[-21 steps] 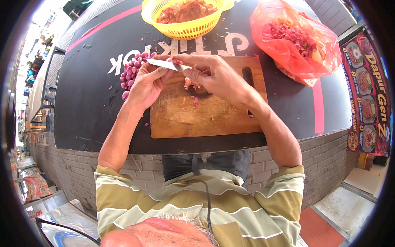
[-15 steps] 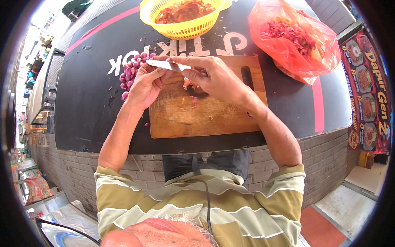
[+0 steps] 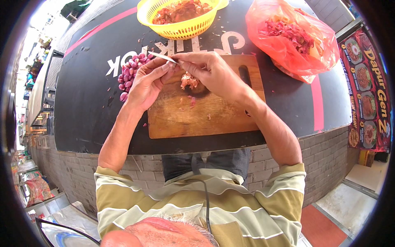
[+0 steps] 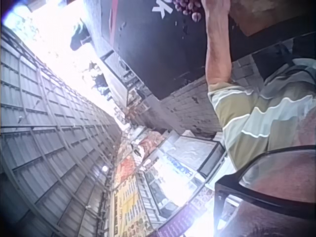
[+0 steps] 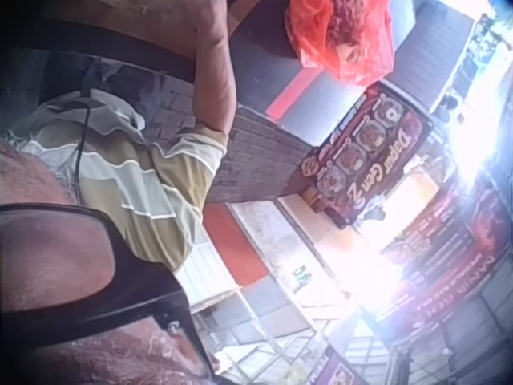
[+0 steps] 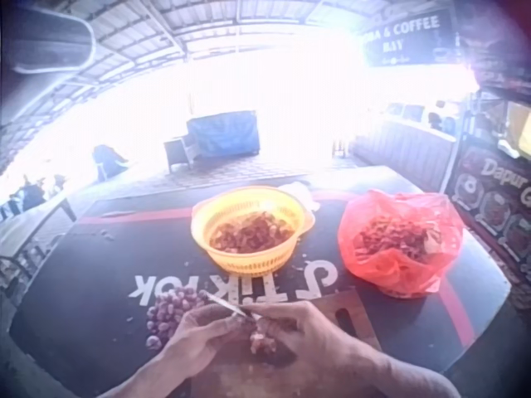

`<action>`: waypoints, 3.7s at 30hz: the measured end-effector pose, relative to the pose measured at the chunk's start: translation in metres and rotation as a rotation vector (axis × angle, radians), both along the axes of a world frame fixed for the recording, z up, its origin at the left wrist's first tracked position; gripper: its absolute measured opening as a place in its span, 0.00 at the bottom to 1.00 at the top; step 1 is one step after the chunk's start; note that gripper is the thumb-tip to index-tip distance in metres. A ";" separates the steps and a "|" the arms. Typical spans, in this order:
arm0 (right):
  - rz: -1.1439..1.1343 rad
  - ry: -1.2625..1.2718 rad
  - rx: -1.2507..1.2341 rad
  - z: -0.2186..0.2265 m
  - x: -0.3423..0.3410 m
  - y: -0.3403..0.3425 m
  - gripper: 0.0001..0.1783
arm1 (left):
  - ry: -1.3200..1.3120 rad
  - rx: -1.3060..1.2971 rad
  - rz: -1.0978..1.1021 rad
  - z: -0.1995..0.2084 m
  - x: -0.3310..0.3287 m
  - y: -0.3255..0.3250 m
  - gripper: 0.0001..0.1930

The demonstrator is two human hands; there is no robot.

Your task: The person uses a knife to peel and chop red onions on a wooden cutting board. They handle the onions one by one, peeling the outer layers and slicing the bulbs into small pieces. The chopped onions are then transferred into a yellow plastic basket.

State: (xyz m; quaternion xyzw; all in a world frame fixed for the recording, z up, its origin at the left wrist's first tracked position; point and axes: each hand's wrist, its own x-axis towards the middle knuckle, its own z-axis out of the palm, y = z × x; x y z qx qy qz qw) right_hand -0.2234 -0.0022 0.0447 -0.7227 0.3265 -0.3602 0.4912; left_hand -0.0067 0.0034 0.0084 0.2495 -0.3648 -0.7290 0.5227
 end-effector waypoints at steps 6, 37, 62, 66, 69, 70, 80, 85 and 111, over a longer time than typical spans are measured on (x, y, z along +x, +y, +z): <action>0.015 0.046 -0.082 0.004 0.000 0.004 0.19 | 0.034 0.028 0.035 -0.003 0.004 -0.002 0.12; -0.069 0.096 -0.185 -0.005 0.003 0.006 0.18 | -0.014 0.034 0.065 -0.006 0.000 0.001 0.11; -0.072 0.048 -0.104 -0.007 0.004 0.006 0.17 | -0.044 0.033 0.077 -0.005 -0.002 0.003 0.13; -0.044 -0.082 -0.026 -0.012 0.003 -0.002 0.17 | -0.048 0.011 0.037 -0.004 -0.003 0.001 0.13; -0.012 -0.005 0.212 0.005 -0.005 -0.001 0.18 | -0.060 -0.015 0.028 0.001 -0.005 0.001 0.14; -0.005 -0.044 0.249 0.007 -0.006 0.000 0.18 | -0.061 -0.026 0.028 0.002 -0.005 0.002 0.14; -0.065 -0.038 0.234 -0.002 -0.013 -0.006 0.19 | -0.070 -0.014 0.058 0.005 -0.004 0.000 0.14; 0.043 0.031 0.147 0.009 -0.010 -0.003 0.20 | -0.035 -0.007 0.071 -0.002 0.001 -0.003 0.14; -0.057 0.004 -0.001 -0.002 -0.001 0.000 0.16 | -0.018 0.019 0.065 0.002 -0.005 0.002 0.11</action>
